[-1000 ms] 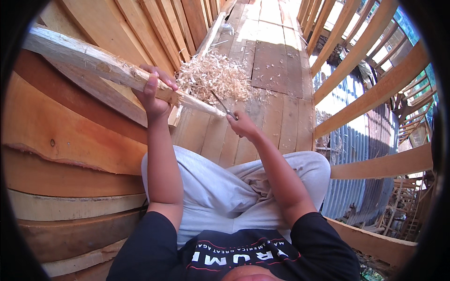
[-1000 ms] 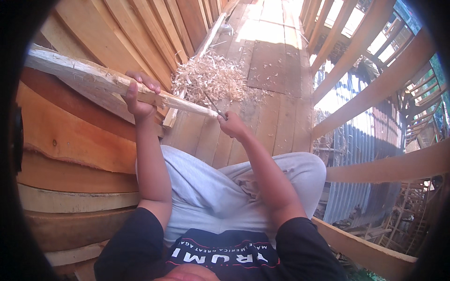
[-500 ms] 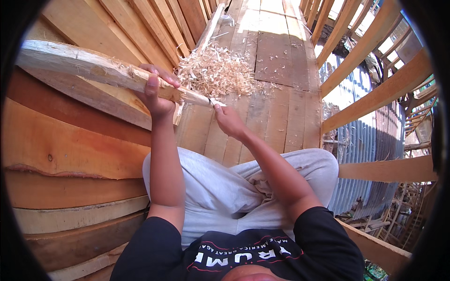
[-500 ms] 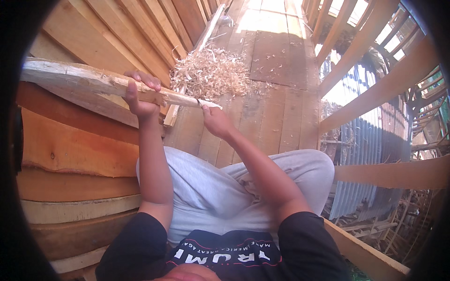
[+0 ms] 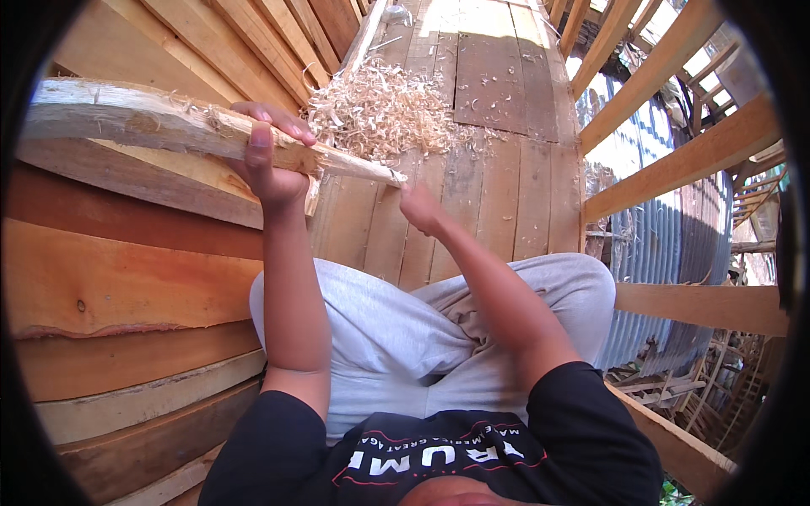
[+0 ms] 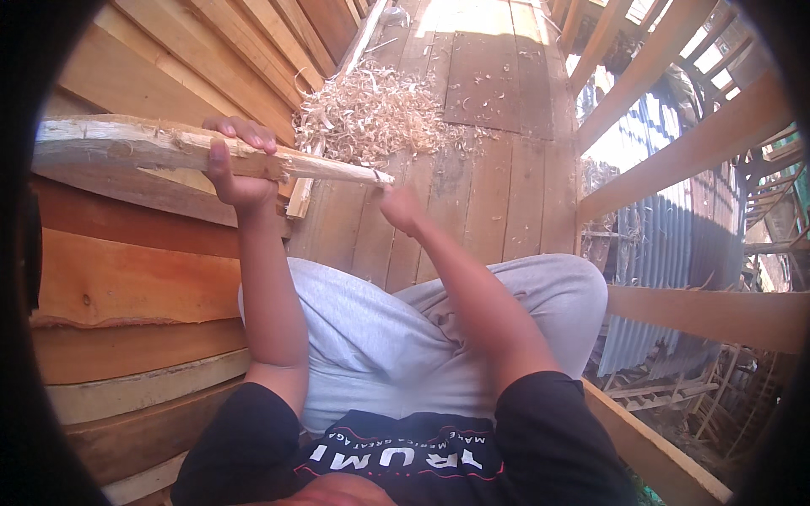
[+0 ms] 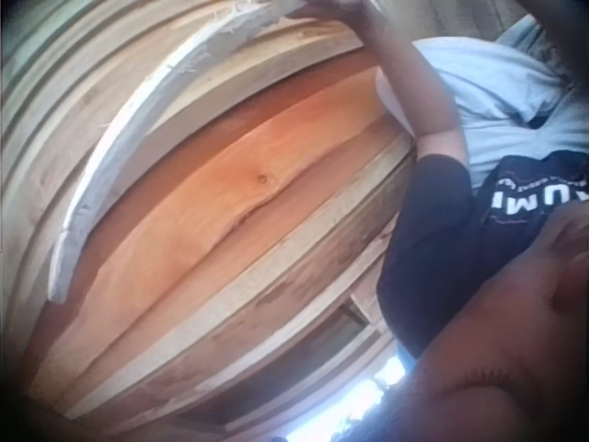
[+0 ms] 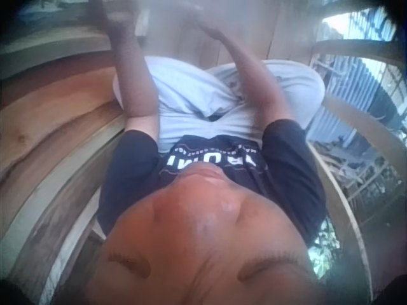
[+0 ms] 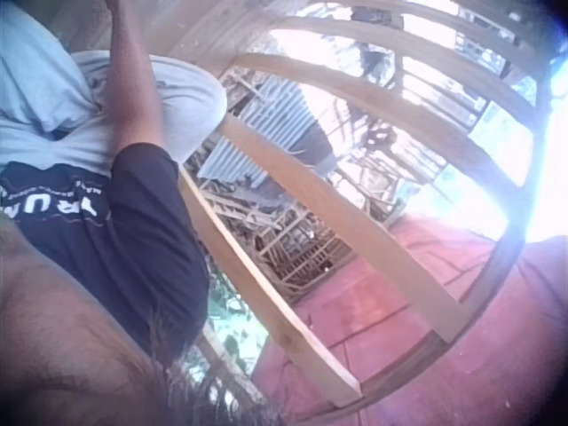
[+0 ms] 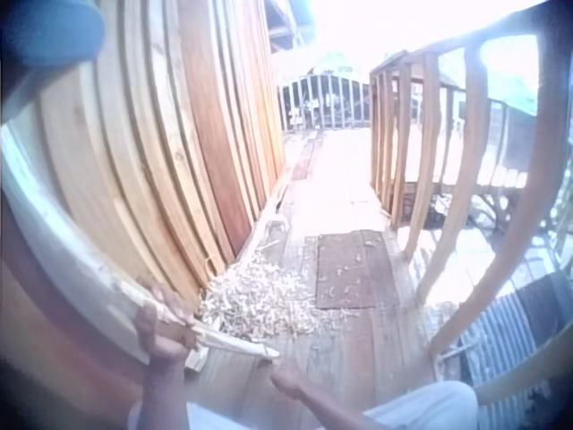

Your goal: The person sits on a wooden floor and uses a knife to carve a long piece of wood, peeling away shavings. The person holds the wood with one hand and uses the knife with the other to shape the surface.

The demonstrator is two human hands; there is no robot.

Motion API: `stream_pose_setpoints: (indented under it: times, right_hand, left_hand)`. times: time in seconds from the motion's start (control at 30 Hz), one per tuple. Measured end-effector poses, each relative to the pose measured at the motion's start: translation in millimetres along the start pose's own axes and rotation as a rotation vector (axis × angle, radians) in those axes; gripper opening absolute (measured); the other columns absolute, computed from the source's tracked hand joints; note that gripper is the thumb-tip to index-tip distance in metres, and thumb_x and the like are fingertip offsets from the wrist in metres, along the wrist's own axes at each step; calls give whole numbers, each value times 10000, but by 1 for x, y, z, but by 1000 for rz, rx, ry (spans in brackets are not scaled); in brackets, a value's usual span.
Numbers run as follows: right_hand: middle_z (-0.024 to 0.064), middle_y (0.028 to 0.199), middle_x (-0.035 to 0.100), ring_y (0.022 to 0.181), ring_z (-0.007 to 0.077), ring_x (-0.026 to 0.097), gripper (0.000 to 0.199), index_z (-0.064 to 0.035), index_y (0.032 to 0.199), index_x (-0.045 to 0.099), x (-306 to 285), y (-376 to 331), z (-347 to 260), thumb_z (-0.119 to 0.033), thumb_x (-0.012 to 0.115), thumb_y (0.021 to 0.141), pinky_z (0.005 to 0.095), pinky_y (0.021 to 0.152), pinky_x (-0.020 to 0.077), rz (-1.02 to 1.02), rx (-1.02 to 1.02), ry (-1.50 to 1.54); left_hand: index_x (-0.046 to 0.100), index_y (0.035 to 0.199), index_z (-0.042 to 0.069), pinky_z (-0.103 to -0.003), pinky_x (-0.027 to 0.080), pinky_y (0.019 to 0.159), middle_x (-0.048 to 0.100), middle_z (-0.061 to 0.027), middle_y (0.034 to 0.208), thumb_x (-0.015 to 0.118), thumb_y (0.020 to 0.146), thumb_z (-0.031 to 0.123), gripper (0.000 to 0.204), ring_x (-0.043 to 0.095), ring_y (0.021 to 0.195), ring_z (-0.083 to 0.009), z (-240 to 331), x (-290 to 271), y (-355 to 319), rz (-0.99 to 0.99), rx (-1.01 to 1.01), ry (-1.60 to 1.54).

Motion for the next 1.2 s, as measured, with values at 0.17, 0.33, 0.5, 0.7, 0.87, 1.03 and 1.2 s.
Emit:
stream_pose_setpoints:
  times: [0.17,0.33,0.5,0.7,0.87,1.03,1.2]
  right_hand:
    - [283,800,643,738,421,649,597,102,898,598,-4,-11,-17,-402,305,1025,474,708,499,-174,135,141]
    - [164,649,573,536,267,613,594,55,818,584,-13,-30,-69,-422,297,1027,410,465,473,-41,-281,84]
    - [-27,559,343,408,114,335,526,-69,787,503,0,-8,-16,-486,284,1022,309,355,271,-519,132,612]
    - [-78,556,220,428,52,167,485,-117,791,459,-8,-25,-38,-510,292,1021,253,372,146,-871,176,928]
    - [-26,555,369,409,97,315,486,-61,839,531,-9,-6,-18,-444,301,1030,302,364,272,-375,129,494]
    - [238,711,615,680,382,630,603,101,884,608,-10,-44,-83,-386,284,1033,483,664,492,-38,-192,59]
    - [355,887,631,935,508,605,660,115,843,621,-6,-11,-27,-380,226,1028,513,858,455,30,-77,146]
  left_hand:
    - [470,922,72,-305,499,553,510,-66,643,647,836,335,328,542,564,-174,3,0,5,-25,25,53]
    - [467,925,101,-301,432,562,495,-55,666,567,877,415,334,487,567,-173,-3,-14,8,-76,-30,-25]
    - [464,922,100,-298,428,559,493,-55,663,567,875,424,343,483,572,-171,-4,-17,11,-80,-25,-64]
    - [475,939,87,-313,472,604,507,-78,711,604,865,379,328,541,656,-221,8,-12,11,13,86,87]
    - [487,888,63,-313,483,610,522,-70,728,651,773,193,239,554,690,-195,19,1,17,201,-31,123]
    - [496,901,67,-299,451,625,465,-47,687,599,700,109,229,478,633,-136,19,-19,8,273,-50,21]
    - [488,893,84,-298,412,630,456,-38,691,585,731,150,200,449,640,-137,13,2,10,130,-88,-32]
Point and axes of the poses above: each hand's wrist, its own y-axis towards the middle knuckle, its own x-axis out of the palm, z = x × y, the point moved 4 cm from there along y, towards the middle knuckle
